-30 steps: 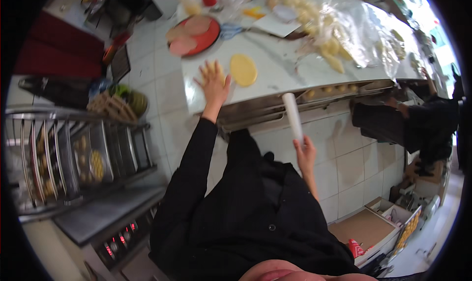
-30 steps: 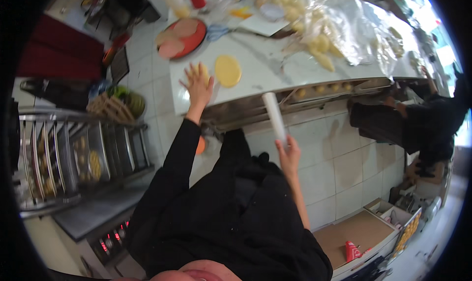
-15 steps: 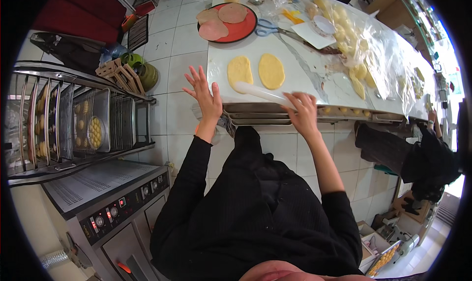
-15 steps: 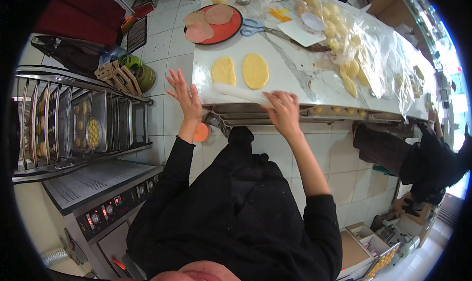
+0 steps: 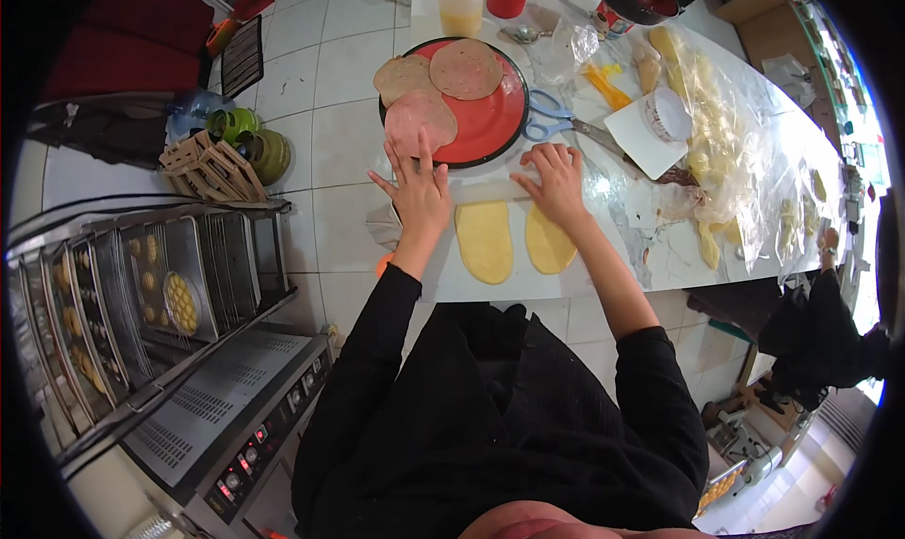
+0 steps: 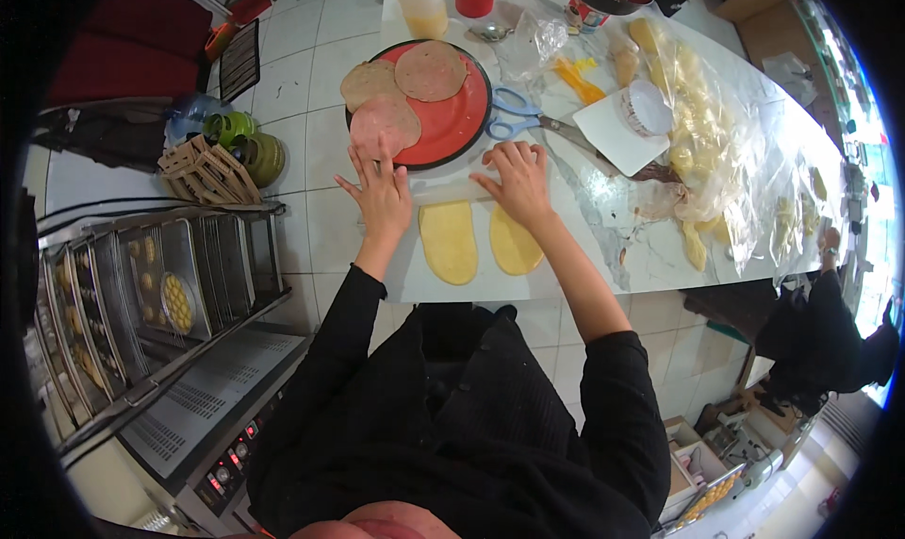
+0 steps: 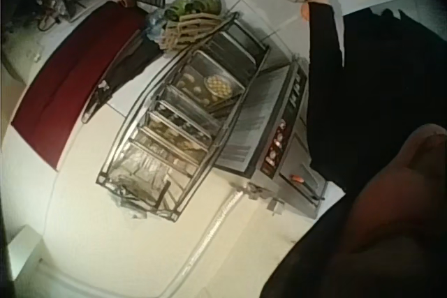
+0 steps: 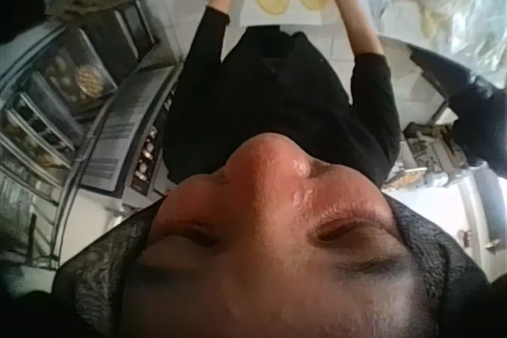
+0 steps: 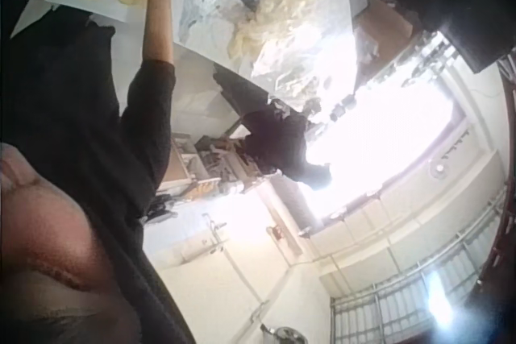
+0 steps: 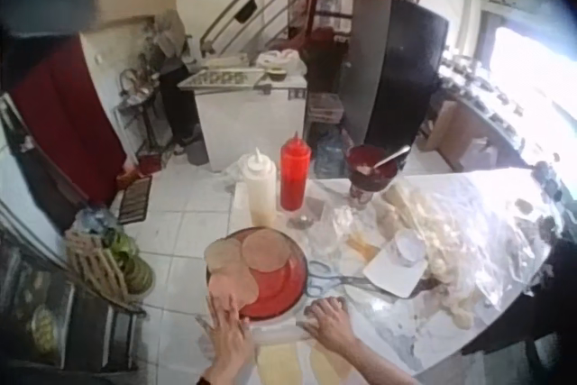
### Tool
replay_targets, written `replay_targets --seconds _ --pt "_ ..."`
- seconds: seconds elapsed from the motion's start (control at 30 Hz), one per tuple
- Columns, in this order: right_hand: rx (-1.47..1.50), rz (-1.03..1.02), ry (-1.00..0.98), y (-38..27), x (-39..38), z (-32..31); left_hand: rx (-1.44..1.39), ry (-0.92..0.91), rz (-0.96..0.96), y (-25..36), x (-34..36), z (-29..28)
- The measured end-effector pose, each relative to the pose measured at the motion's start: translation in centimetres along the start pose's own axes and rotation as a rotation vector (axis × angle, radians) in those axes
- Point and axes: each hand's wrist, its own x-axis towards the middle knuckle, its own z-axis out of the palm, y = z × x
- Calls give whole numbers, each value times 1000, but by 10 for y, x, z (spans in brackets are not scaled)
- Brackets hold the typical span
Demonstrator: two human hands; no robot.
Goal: The person flattens balls of dough using a rolling pin on a table. The person then takes some filling from a plastic bag by hand, spreads it onto the flattened dough, and rolls the dough into a cylinder shape.
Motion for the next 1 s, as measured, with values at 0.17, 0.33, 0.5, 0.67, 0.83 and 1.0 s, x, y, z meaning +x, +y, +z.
replay_targets --seconds 0.17,0.33,0.5,0.67,0.83,1.0 --pt "39 159 -133 20 18 16 -236 402 -69 1 1 11" --pt "21 190 -131 7 18 -5 -454 115 30 -11 -9 5" --pt "67 260 -186 -14 -34 -26 -475 69 161 0 -39 -19" --pt "-41 170 27 -11 -17 -16 -266 180 86 21 -24 -26" --pt "-220 210 14 -28 -50 3 -194 54 -21 39 -50 -9" --pt "-260 149 -51 -55 -126 -15 -28 123 144 44 -132 -14"
